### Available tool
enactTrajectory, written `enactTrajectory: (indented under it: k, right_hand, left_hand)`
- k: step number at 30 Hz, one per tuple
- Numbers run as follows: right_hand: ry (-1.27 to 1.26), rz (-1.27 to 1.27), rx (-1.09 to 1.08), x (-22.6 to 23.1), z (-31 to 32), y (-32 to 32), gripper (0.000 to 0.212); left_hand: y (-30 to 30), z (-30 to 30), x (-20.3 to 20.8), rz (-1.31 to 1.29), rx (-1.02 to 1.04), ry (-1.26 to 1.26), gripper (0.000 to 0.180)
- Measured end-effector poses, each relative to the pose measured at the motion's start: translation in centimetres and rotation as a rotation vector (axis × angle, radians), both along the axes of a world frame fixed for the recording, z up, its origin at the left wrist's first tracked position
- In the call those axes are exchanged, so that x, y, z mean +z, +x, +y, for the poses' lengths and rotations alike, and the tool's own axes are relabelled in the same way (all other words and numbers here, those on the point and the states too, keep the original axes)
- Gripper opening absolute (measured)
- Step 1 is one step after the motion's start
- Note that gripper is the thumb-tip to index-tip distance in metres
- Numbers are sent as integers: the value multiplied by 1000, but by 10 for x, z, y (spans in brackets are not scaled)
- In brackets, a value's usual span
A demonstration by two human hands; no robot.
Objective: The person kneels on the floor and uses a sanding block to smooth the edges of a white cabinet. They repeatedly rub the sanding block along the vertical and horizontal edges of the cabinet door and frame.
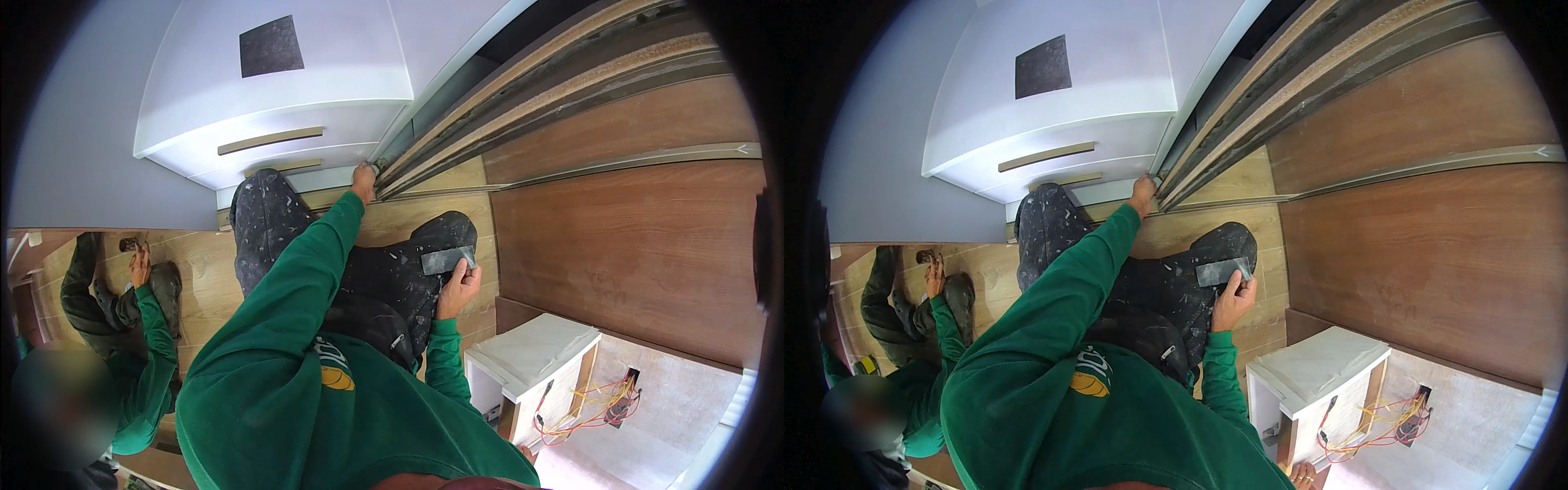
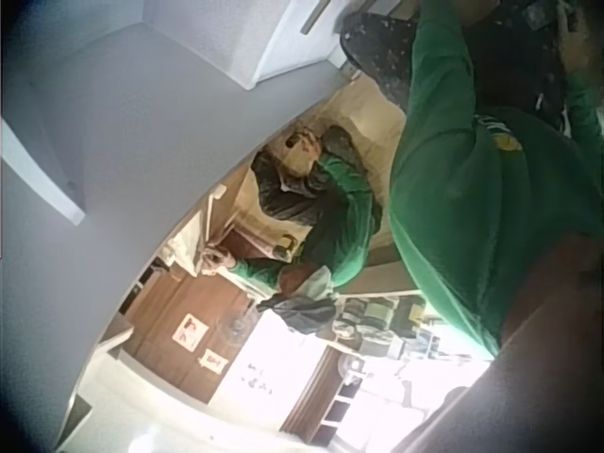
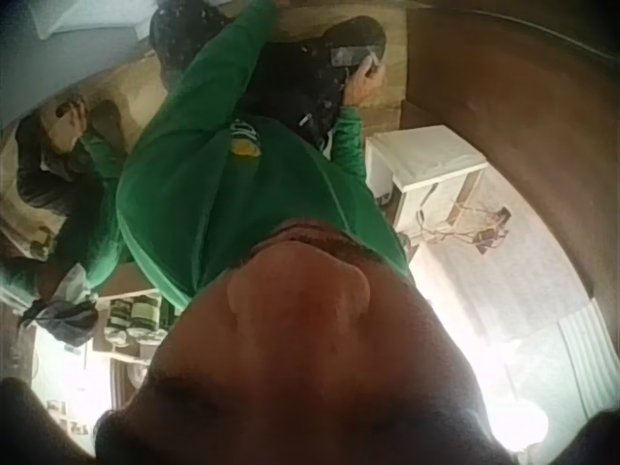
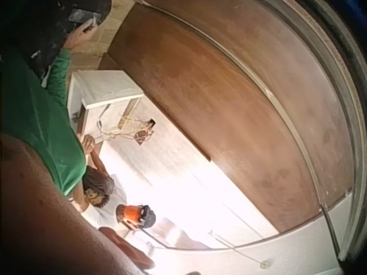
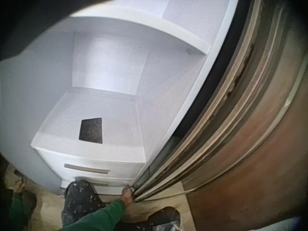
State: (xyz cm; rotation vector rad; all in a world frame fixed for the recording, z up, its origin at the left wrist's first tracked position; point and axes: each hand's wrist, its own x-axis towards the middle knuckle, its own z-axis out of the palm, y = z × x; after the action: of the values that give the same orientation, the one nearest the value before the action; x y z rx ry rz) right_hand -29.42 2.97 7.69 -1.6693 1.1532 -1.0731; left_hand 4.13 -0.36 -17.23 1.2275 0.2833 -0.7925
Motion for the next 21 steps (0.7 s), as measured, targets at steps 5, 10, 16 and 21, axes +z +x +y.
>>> enactTrajectory:
  k: [5, 10, 16, 21]
  right_hand:
    - [-15, 8, -40, 2, 0, -15, 28]
    - [10, -5, -1, 0, -2, -6, 28]
    - [22, 2, -61, -5, -5, -20, 28]
    - [6, -7, -18, -6, -2, -17, 27]
  left_hand:
    - [-51, -5, 45, -170, -127, 119, 62]
    - [-43, -4, 54, -357, -39, 139, 64]
    - [-73, -7, 153, -324, -129, -31, 72]
    - [-71, -7, 193, -395, -81, -110, 79]
